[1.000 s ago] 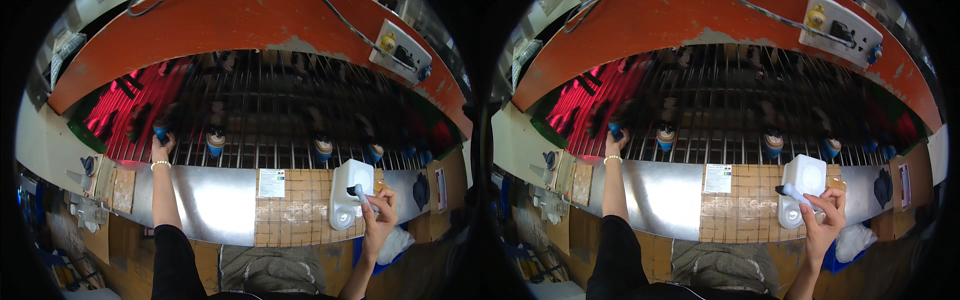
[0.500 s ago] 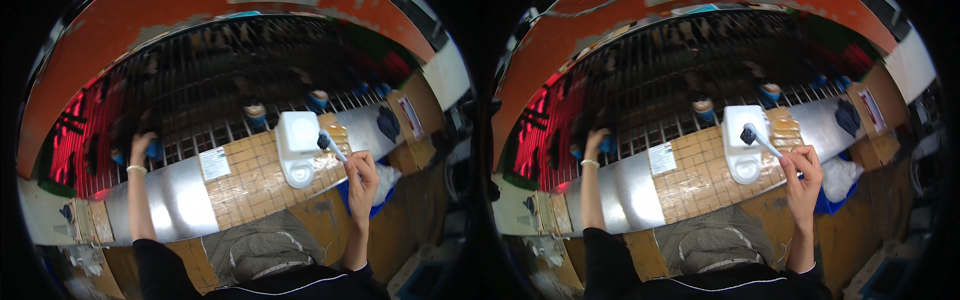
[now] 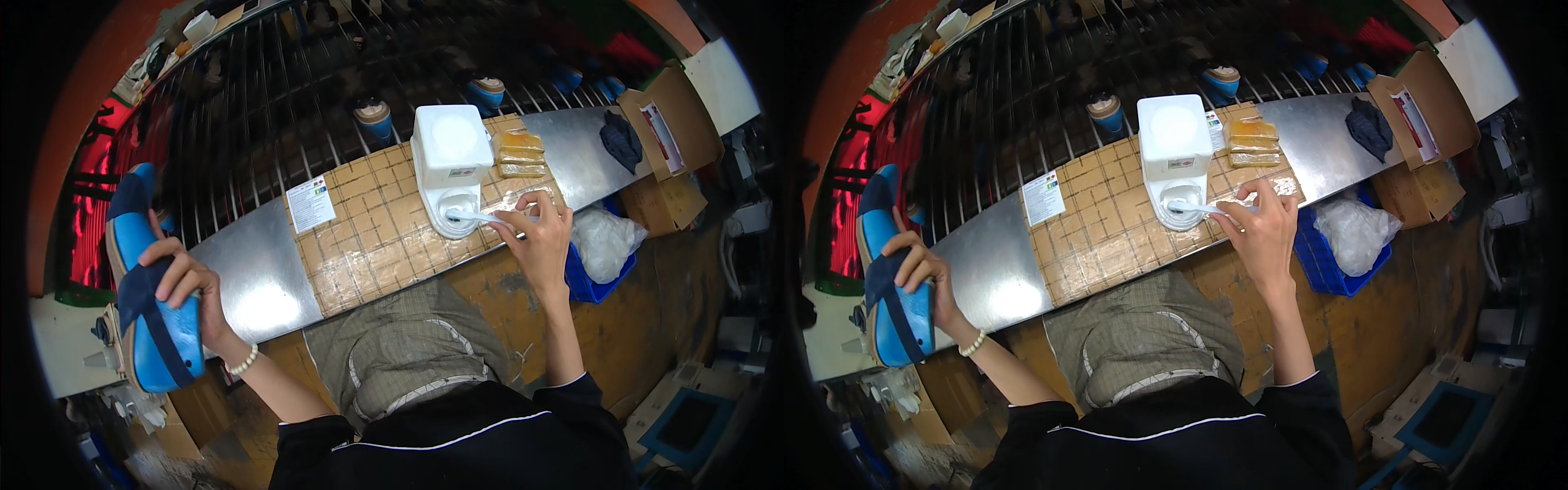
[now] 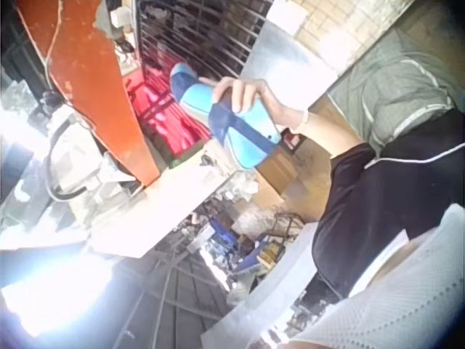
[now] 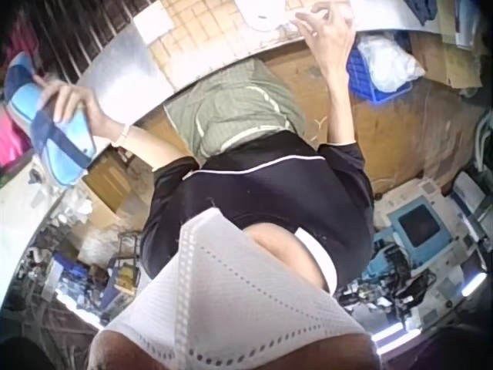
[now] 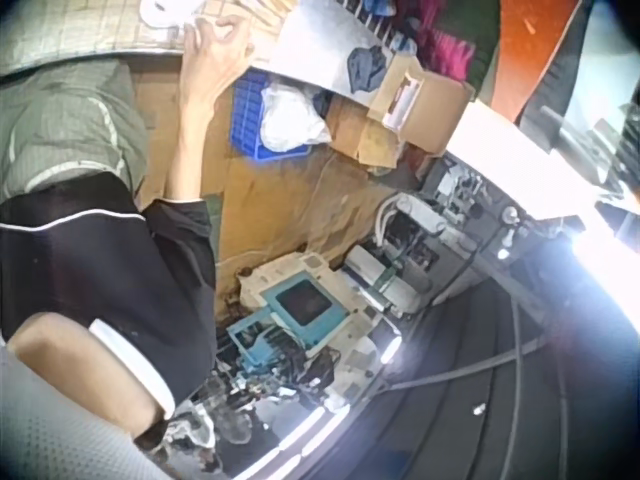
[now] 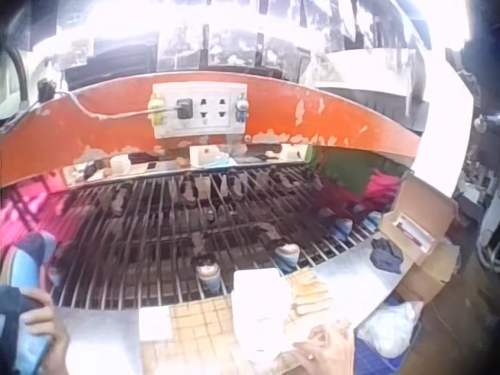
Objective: The person repeatedly applies a dark adhesive to the sole and strap of a blue sandal using a small brush. They rotate the sandal to cover different areas and dip the brush into a white container to reload adhesive throughout the process.
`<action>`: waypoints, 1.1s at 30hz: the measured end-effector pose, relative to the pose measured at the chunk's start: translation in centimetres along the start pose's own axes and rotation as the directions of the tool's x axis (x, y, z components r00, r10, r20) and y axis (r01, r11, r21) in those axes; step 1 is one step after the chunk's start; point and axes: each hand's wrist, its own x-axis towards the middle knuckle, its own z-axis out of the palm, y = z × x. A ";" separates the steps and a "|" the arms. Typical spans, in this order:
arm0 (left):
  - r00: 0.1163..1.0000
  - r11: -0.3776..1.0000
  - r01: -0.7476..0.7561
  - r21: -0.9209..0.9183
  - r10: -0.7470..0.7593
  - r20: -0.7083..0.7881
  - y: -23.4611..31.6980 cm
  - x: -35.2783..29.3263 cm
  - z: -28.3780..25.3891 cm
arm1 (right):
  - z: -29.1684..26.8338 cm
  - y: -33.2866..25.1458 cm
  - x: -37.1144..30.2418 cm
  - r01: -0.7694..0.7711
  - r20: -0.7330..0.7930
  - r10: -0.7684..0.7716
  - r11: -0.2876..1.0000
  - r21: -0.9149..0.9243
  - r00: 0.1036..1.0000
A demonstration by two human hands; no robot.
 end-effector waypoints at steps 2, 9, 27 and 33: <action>0.997 0.992 0.003 0.129 0.008 -0.082 -0.5 -1.1 1.0 | -0.2 -0.3 0.4 -0.010 -0.038 0.011 0.999 0.034 0.999; 0.969 0.844 -0.105 0.526 0.207 -0.138 -1.1 -3.1 4.1 | -0.1 0.1 0.3 -0.033 -0.004 0.033 0.998 0.049 0.999; 0.974 0.664 0.212 0.717 -0.204 -0.099 -1.1 -6.0 4.3 | 1.5 -0.1 -3.1 -0.393 0.007 0.400 0.896 0.205 0.916; 0.805 0.471 0.113 0.875 0.472 -0.358 -7.4 -9.7 -1.0 | -1.7 -2.6 2.0 -0.317 0.142 0.337 0.550 0.772 0.931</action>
